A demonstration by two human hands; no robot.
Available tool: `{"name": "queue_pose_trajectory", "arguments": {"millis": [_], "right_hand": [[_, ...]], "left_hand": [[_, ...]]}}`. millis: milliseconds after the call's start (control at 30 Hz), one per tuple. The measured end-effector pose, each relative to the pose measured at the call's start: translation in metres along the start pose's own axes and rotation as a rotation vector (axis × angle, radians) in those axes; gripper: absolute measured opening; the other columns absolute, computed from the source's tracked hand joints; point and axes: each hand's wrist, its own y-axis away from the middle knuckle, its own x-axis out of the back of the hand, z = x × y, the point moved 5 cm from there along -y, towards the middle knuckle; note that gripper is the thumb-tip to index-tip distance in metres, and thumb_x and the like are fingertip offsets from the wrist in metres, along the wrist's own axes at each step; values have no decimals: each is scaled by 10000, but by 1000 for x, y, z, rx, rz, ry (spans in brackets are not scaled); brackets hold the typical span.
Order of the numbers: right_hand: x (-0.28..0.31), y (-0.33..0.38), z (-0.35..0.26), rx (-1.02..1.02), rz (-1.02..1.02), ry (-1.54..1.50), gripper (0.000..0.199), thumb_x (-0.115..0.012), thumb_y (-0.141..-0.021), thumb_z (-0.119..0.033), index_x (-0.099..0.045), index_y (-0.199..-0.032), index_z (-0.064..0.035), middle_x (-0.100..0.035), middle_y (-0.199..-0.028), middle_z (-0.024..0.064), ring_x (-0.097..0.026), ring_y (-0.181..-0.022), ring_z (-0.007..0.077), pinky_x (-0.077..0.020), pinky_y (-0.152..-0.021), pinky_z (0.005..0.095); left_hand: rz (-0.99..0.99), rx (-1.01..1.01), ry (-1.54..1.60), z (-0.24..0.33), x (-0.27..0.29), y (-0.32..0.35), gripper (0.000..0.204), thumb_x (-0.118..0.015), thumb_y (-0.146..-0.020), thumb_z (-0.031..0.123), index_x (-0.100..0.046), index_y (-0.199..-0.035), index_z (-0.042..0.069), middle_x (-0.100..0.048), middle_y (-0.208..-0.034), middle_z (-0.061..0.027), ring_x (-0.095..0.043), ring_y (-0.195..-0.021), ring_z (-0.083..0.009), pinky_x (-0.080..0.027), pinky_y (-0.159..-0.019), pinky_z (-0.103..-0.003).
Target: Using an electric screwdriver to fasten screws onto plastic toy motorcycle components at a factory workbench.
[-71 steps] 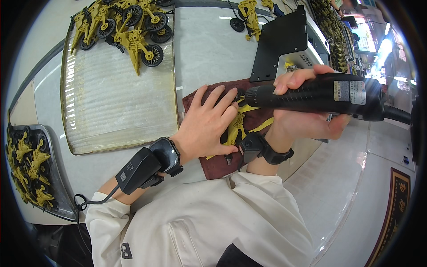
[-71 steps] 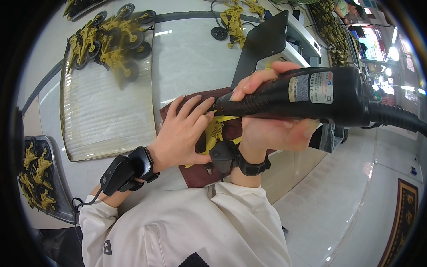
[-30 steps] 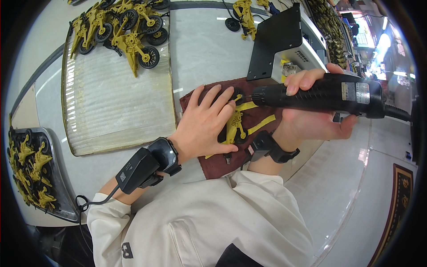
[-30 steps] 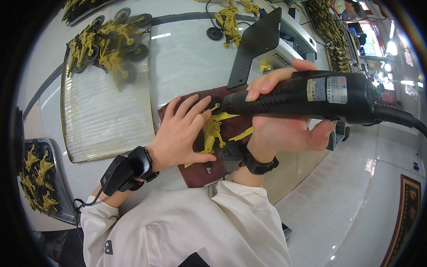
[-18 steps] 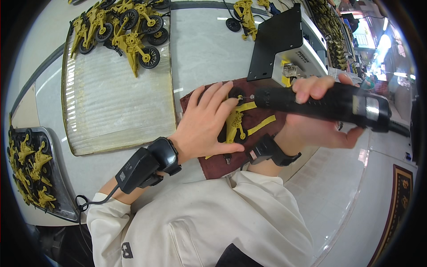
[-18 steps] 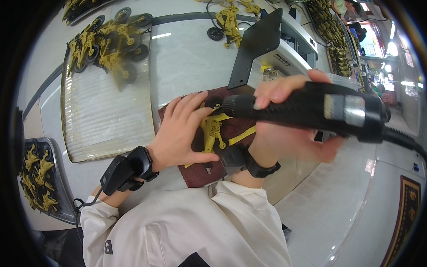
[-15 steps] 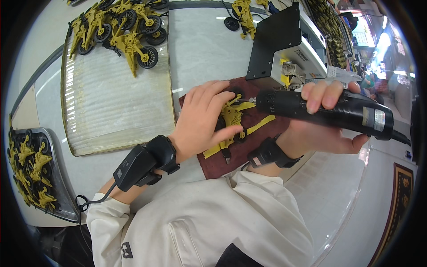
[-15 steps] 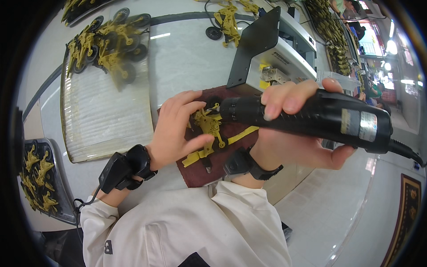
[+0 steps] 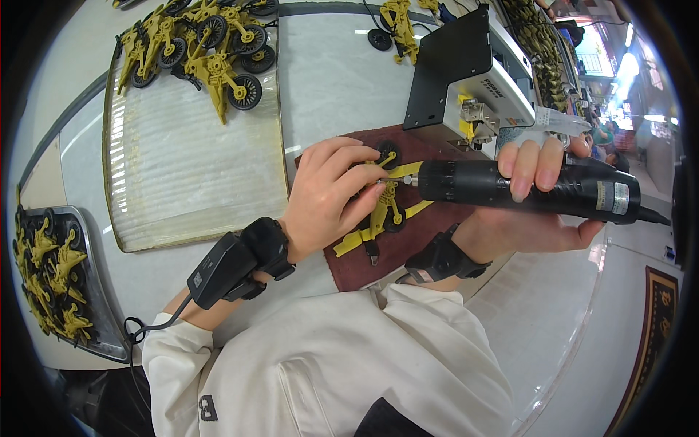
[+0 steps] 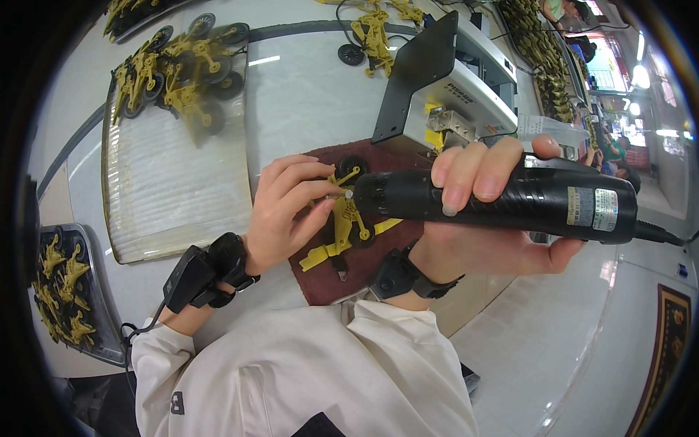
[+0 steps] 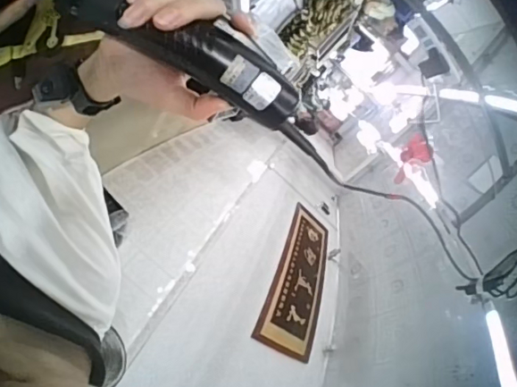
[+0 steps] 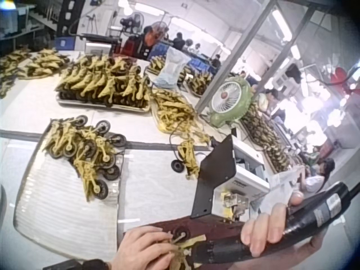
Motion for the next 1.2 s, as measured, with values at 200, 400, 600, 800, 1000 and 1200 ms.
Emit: {"name": "queue_pose_trajectory", "arguments": {"millis": [200, 400, 600, 800, 1000, 1200], "right_hand": [[-8, 1, 0, -20, -47, 1, 779, -460, -780, -645, -407, -1254, -29, -532, -769, 119, -502, -552, 243, -390, -602, 401], [-13, 0, 4, -77, -80, 42, 794, -435, -786, -659, -391, -1263, -26, -535, -774, 133, -515, -555, 253, -397, -607, 415], [-13, -1, 2, -72, -79, 73, 803, -431, -783, -666, -391, -1265, -25, -532, -765, 136, -512, -546, 252, -397, -596, 412], [-10, 1, -2, -28, -45, 72, 810, -425, -784, -670, -400, -1265, -19, -530, -769, 142, -514, -555, 256, -396, -596, 412], [-8, 1, -3, -36, -38, 68, 816, -421, -783, -672, -404, -1267, -16, -527, -768, 140, -512, -555, 258, -395, -596, 412], [-5, 1, -1, -45, -17, 40, 834, -406, -780, -684, -407, -1275, -13, -530, -772, 145, -515, -557, 259, -393, -599, 413]], "left_hand": [[-19, 10, 33, 0, 0, 0, 157, -675, -676, 45, -604, -814, 72, -604, -976, -45, -545, -985, -265, -400, -842, -375], [-13, 13, 79, -2, -3, 3, 150, -693, -665, 47, -578, -760, 66, -599, -935, -47, -544, -975, -267, -401, -834, -375], [-30, 20, 72, -2, -4, 2, 154, -696, -693, 52, -580, -793, 64, -595, -936, -47, -539, -984, -270, -400, -841, -380], [-50, 10, 52, -1, -5, 2, 164, -691, -706, 45, -582, -827, 63, -591, -947, -48, -532, -998, -271, -393, -853, -385], [-65, 4, 41, 0, -5, 2, 172, -694, -708, 49, -586, -841, 67, -586, -960, -44, -526, -1007, -271, -387, -855, -386], [-82, -18, 46, 1, -6, 3, 186, -699, -703, 37, -590, -851, 66, -577, -986, -57, -520, -1003, -282, -389, -849, -397]]}}
